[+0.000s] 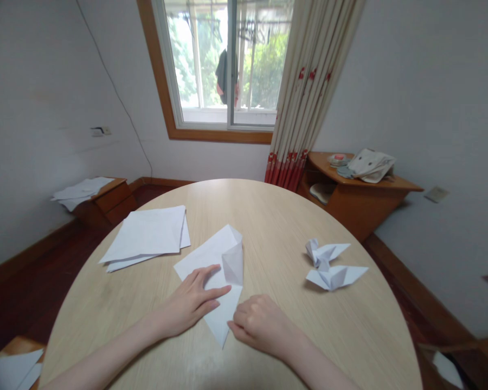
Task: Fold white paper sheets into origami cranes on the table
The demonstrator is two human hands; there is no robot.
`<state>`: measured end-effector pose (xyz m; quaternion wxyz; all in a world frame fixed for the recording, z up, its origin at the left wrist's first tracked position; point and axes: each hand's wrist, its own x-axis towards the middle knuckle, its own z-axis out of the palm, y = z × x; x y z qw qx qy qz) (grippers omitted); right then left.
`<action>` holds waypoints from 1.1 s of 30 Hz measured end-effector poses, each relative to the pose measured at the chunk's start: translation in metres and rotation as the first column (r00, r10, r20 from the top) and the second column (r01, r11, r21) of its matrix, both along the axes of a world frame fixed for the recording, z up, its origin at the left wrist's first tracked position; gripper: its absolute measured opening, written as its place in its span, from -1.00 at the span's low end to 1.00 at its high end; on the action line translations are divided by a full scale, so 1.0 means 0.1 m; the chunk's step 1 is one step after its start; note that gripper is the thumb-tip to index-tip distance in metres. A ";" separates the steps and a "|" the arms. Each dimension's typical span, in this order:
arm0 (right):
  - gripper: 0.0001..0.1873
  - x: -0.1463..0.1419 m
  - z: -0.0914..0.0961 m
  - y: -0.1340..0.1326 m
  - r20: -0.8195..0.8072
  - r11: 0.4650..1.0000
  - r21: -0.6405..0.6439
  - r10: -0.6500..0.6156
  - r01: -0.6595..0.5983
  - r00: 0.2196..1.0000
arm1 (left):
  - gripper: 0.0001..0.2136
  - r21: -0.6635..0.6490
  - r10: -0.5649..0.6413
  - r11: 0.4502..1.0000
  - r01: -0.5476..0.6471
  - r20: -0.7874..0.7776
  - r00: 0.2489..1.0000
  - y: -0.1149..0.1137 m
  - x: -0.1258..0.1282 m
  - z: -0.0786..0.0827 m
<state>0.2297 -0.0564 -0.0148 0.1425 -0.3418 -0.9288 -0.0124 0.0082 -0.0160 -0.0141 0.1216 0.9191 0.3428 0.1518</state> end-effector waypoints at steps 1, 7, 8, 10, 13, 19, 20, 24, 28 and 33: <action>-0.62 -0.01 0.00 -0.01 -0.001 1.000 -0.003 0.011 -0.011 1.000 | -0.64 0.001 -0.001 1.000 0.001 -0.001 1.000 0.00 0.00 0.00; -0.67 -0.04 -0.01 -0.07 0.007 0.997 -0.034 0.068 -0.068 0.998 | -0.64 -0.007 -0.001 1.000 0.001 -0.019 1.000 0.00 0.00 0.00; -0.67 -0.04 -0.02 -0.08 0.007 0.996 -0.039 0.078 -0.078 0.997 | -0.64 -0.006 -0.001 1.000 0.001 -0.017 1.000 0.00 0.00 0.00; -0.67 -0.05 -0.04 -0.09 0.005 0.995 -0.046 0.093 -0.093 0.996 | -0.64 -0.003 -0.003 1.000 0.003 -0.008 1.000 0.00 0.00 0.01; -0.69 -0.07 -0.05 -0.11 0.000 0.992 -0.064 0.107 -0.107 0.994 | -0.64 -0.003 -0.002 1.000 0.002 -0.001 1.000 0.00 0.00 0.01; -0.74 -0.09 -0.02 -0.12 -0.001 0.987 -0.114 0.111 -0.110 0.994 | -0.64 -0.026 0.002 1.000 -0.002 -0.029 1.000 0.00 0.01 0.02; -0.75 -0.09 -0.01 -0.12 0.001 0.987 -0.117 0.112 -0.111 0.994 | -0.64 -0.021 0.000 1.000 -0.001 -0.028 1.000 0.00 0.01 0.02; -0.73 -0.09 0.01 -0.11 0.005 0.988 -0.096 0.122 -0.121 0.992 | -0.64 0.021 -0.007 1.000 0.007 -0.018 1.000 0.00 0.01 0.01; -0.68 -0.09 0.01 -0.11 -0.034 0.989 -0.047 0.142 -0.143 0.989 | -0.64 0.030 -0.010 0.999 0.010 -0.025 1.000 0.00 0.01 0.00; -0.56 -0.02 0.08 -0.03 -0.181 0.993 0.101 0.081 -0.063 0.980 | -0.66 0.024 -0.034 0.999 0.033 0.005 0.999 -0.01 -0.01 0.03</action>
